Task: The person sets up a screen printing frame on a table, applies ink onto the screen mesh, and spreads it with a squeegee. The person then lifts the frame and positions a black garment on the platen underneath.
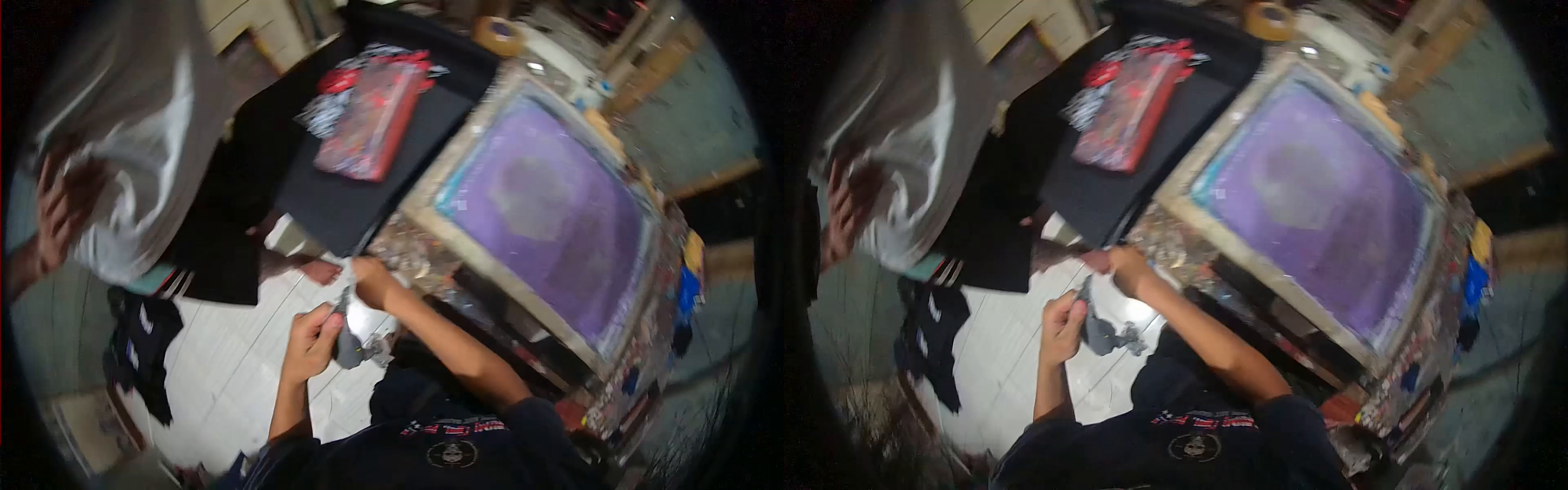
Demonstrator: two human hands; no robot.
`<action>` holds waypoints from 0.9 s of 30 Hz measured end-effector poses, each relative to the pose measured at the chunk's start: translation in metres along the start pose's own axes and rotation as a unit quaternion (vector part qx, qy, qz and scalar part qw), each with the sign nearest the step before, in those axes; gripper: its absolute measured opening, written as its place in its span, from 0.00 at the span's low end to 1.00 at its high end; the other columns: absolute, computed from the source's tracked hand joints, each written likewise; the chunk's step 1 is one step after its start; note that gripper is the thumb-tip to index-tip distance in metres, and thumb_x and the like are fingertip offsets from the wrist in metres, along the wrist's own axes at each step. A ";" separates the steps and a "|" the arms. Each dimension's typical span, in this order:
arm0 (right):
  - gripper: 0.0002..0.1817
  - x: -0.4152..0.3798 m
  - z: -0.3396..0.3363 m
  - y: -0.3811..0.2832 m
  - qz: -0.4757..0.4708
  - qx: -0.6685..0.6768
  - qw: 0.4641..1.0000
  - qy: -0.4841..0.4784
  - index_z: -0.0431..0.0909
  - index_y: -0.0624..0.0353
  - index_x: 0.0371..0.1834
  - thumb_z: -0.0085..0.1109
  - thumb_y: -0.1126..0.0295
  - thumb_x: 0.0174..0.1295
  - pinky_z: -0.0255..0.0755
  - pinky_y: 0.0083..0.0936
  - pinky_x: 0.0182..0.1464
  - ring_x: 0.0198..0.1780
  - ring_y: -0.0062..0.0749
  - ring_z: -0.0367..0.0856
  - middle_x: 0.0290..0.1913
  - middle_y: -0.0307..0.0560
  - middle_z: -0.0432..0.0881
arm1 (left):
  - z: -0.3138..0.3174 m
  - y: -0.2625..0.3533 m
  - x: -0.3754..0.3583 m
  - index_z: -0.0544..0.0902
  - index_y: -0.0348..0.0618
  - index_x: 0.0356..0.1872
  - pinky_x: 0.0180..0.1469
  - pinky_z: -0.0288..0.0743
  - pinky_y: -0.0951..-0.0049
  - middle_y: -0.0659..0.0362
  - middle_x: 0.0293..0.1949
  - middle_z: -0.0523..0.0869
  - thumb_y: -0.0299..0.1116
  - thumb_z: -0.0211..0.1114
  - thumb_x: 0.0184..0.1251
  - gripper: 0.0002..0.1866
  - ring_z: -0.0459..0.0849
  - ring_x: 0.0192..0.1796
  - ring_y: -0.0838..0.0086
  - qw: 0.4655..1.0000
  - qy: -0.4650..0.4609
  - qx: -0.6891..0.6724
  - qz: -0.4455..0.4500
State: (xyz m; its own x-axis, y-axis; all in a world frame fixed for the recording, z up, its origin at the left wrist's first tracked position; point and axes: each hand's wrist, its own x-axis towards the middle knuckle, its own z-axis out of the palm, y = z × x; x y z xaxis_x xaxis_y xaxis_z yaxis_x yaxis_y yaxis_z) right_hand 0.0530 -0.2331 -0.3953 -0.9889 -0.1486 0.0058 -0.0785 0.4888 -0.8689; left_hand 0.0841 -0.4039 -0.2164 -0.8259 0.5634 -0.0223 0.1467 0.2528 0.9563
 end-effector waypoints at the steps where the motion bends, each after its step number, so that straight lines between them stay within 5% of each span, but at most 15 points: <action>1: 0.18 0.003 0.004 0.007 -0.004 0.025 1.000 -0.001 0.81 0.59 0.57 0.57 0.76 0.63 0.78 0.50 0.59 0.54 0.64 0.85 0.53 0.69 0.84 | 0.007 0.003 0.007 0.70 0.40 0.26 0.25 0.57 0.71 0.65 0.18 0.67 0.39 0.60 0.84 0.22 0.63 0.23 0.82 1.000 -0.007 0.008 0.008; 6: 0.25 0.000 0.063 0.046 -0.075 0.126 0.989 0.012 0.78 0.51 0.73 0.50 0.71 0.73 0.77 0.46 0.64 0.60 0.60 0.84 0.67 0.71 0.78 | 0.028 0.022 0.025 0.69 0.40 0.26 0.26 0.55 0.72 0.68 0.19 0.67 0.41 0.59 0.85 0.23 0.62 0.25 0.83 0.999 -0.006 0.028 0.040; 9: 0.33 -0.011 0.064 0.050 -0.138 -0.023 0.986 0.088 0.71 0.45 0.80 0.50 0.78 0.69 0.79 0.45 0.61 0.60 0.46 0.85 0.63 0.60 0.82 | 0.033 0.027 0.028 0.70 0.40 0.26 0.27 0.55 0.72 0.68 0.20 0.68 0.43 0.59 0.85 0.24 0.63 0.27 0.83 0.999 -0.011 0.007 0.032; 10: 0.36 -0.014 0.042 0.033 -0.054 0.048 0.997 -0.002 0.72 0.43 0.79 0.51 0.81 0.65 0.79 0.45 0.61 0.59 0.47 0.86 0.60 0.60 0.84 | 0.035 0.030 0.028 0.70 0.40 0.26 0.28 0.55 0.73 0.68 0.21 0.69 0.44 0.59 0.85 0.25 0.63 0.27 0.83 1.000 -0.013 -0.003 0.021; 14: 0.31 -0.043 -0.018 -0.014 -0.064 0.063 0.996 -0.024 0.80 0.52 0.68 0.60 0.79 0.57 0.77 0.50 0.56 0.56 0.56 0.88 0.52 0.65 0.88 | 0.058 0.058 0.041 0.83 0.34 0.37 0.33 0.61 0.75 0.67 0.28 0.78 0.50 0.60 0.84 0.25 0.70 0.32 0.83 0.998 -0.044 -0.044 0.021; 18: 0.12 -0.062 -0.060 -0.019 -0.062 0.258 0.964 0.009 0.86 0.62 0.46 0.61 0.69 0.63 0.76 0.46 0.52 0.48 0.42 0.88 0.44 0.65 0.88 | 0.074 0.059 0.058 0.85 0.36 0.44 0.38 0.69 0.80 0.65 0.36 0.88 0.48 0.61 0.84 0.21 0.78 0.35 0.85 0.990 -0.091 -0.081 0.077; 21: 0.14 -0.045 -0.036 0.011 -0.038 0.307 0.950 -0.042 0.86 0.64 0.42 0.56 0.65 0.69 0.74 0.39 0.48 0.41 0.27 0.81 0.39 0.53 0.87 | 0.083 0.083 0.074 0.84 0.36 0.39 0.37 0.69 0.79 0.65 0.32 0.86 0.49 0.63 0.83 0.22 0.77 0.32 0.83 0.985 -0.117 -0.106 0.072; 24: 0.14 -0.023 -0.012 0.011 -0.048 0.374 0.925 -0.049 0.86 0.62 0.39 0.53 0.64 0.71 0.73 0.34 0.46 0.41 0.25 0.78 0.38 0.41 0.84 | 0.078 0.102 0.079 0.84 0.36 0.35 0.36 0.69 0.78 0.65 0.30 0.85 0.49 0.65 0.82 0.22 0.77 0.31 0.83 0.987 -0.109 -0.046 0.109; 27: 0.16 -0.039 -0.081 -0.023 -0.042 0.262 0.958 -0.106 0.84 0.64 0.38 0.52 0.64 0.75 0.72 0.31 0.43 0.41 0.25 0.77 0.37 0.44 0.84 | 0.076 0.111 0.079 0.83 0.38 0.33 0.36 0.70 0.77 0.65 0.30 0.84 0.48 0.66 0.81 0.22 0.78 0.31 0.82 0.989 -0.079 -0.089 0.091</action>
State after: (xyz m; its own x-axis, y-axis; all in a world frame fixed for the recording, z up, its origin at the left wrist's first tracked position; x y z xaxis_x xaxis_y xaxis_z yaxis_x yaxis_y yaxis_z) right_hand 0.0830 -0.1684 -0.3356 -0.9296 -0.3670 0.0345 -0.0279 -0.0234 -0.9993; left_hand 0.0762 -0.2715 -0.1338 -0.6969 0.7065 0.1230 0.1756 0.0018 0.9845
